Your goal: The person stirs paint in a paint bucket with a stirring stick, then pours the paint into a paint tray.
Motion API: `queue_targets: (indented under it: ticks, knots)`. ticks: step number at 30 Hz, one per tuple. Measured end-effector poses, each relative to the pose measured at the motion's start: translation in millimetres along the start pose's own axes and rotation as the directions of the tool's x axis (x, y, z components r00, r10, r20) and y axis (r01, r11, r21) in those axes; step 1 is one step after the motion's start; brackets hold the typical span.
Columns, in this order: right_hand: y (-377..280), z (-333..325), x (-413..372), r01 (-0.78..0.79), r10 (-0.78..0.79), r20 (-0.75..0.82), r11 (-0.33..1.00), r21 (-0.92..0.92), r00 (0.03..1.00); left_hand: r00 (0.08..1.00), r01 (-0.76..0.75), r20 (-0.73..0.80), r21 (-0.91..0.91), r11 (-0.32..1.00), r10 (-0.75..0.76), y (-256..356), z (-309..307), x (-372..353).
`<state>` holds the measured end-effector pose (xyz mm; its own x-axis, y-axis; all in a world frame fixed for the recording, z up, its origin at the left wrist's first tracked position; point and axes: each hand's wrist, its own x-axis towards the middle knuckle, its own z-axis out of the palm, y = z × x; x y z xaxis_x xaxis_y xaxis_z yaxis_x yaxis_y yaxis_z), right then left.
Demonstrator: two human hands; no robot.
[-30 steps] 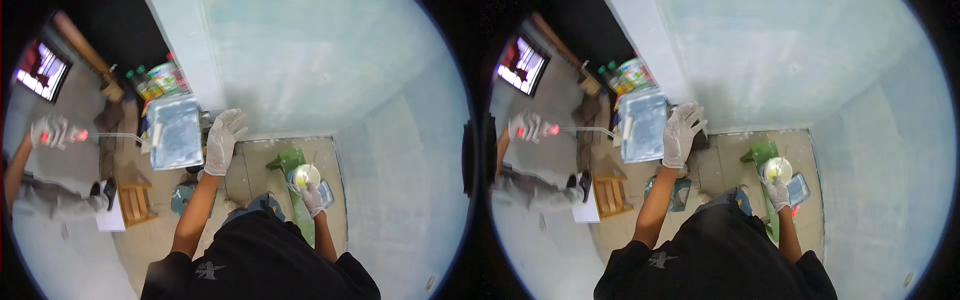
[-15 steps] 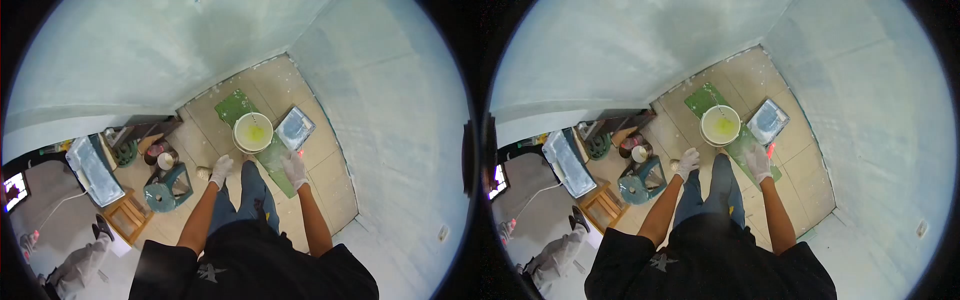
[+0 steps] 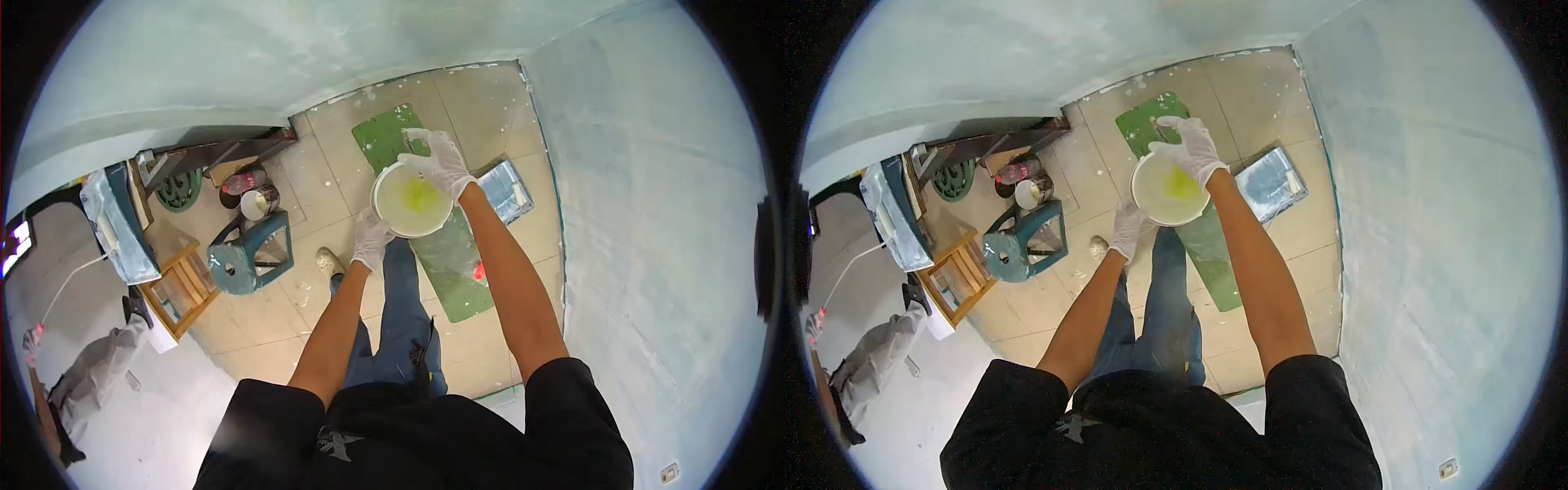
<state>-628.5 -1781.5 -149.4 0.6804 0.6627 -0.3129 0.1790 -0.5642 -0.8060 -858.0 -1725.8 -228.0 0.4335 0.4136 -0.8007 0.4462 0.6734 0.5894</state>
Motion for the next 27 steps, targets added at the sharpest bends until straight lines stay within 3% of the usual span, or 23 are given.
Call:
queue_targets:
  ticks: [3, 4, 6, 9, 11, 12, 13, 15, 17, 18, 19, 20, 21, 22, 23, 25, 26, 27]
  knots:
    - [3, -3, 10, 0.04, -0.043, 0.067, 0.998, 0.048, 0.997, 0.994, -0.089, 0.06, -0.118, 0.989, 0.096, -4, 0, 2]
    - [7, -1, 9, 0.06, -0.066, 0.042, 0.991, 0.119, 0.997, 0.99, -0.142, 0.014, 0.008, 0.99, 0.142, -3, 0, 2]
    - [5, -14, 1, 0.037, -0.04, 0.043, 0.997, 0.067, 0.998, 0.962, -0.256, -0.03, 0.245, 0.935, 0.272, -3, 1, 8]
    - [-10, -51, -34, 0.039, -0.03, 0.053, 0.981, -0.19, 0.998, 0.946, -0.294, -0.038, 0.317, 0.902, 0.322, -3, 1, 15]
    - [-9, -73, -65, 0.066, -0.056, 0.046, 0.958, -0.279, 0.997, 0.925, -0.343, -0.046, 0.324, 0.882, 0.377, 27, 9, -9]
    - [-7, -79, -82, 0.07, -0.061, 0.04, 0.95, -0.305, 0.997, 0.9, -0.38, -0.039, 0.421, 0.824, 0.435, 44, 10, -26]
    - [-10, -85, -100, 0.096, -0.09, 0.037, 0.967, -0.236, 0.995, 0.869, -0.413, -0.025, 0.514, 0.752, 0.494, 55, 7, -38]
    - [-19, -90, -135, 0.137, -0.137, 0.017, 0.977, -0.163, 0.99, 0.854, -0.461, 0.04, 0.52, 0.719, 0.519, 69, -14, -50]
    - [-33, -86, -166, 0.09, -0.055, 0.085, 0.857, -0.508, 0.995, 0.846, -0.456, 0.078, 0.618, 0.64, 0.527, 83, -35, -69]
    - [-83, -91, -181, 0.059, 0.018, 0.125, 0.812, -0.58, 0.992, 0.731, -0.585, 0.044, 0.555, 0.591, 0.681, 87, -41, -83]
    - [-133, -95, -199, 0.028, 0.097, 0.156, 0.76, -0.649, 0.983, 0.715, -0.598, 0.048, 0.558, 0.575, 0.697, 98, -49, -102]
    - [-142, -89, -214, 0.183, -0.126, 0.135, 0.75, -0.635, 0.983, 0.663, -0.603, 0.075, 0.642, 0.473, 0.745, 116, -57, -123]
    - [-157, -85, -227, 0.184, -0.143, 0.116, 0.747, -0.639, 0.983, 0.611, -0.597, 0.108, 0.714, 0.366, 0.784, 129, -67, -142]
    - [-173, -79, -239, 0.22, -0.129, 0.18, 0.666, -0.713, 0.975, 0.451, -0.654, 0.159, 0.728, 0.204, 0.878, 133, -81, -153]
    - [-189, -71, -250, 0.256, -0.104, 0.241, 0.579, -0.774, 0.965, 0.429, -0.666, 0.166, 0.722, 0.187, 0.888, 143, -91, -167]
    - [-231, -63, -279, 0.332, -0.154, 0.299, 0.566, -0.755, 0.942, 0.392, -0.705, 0.247, 0.699, 0.117, 0.886, 163, -114, -204]
    - [-244, -56, -294, 0.363, -0.184, 0.317, 0.586, -0.725, 0.93, 0.534, -0.678, 0.214, 0.687, 0.263, 0.818, 170, -126, -216]
    - [-256, -49, -307, 0.396, -0.216, 0.335, 0.6, -0.695, 0.917, 0.521, -0.684, 0.212, 0.683, 0.256, 0.827, 175, -137, -228]
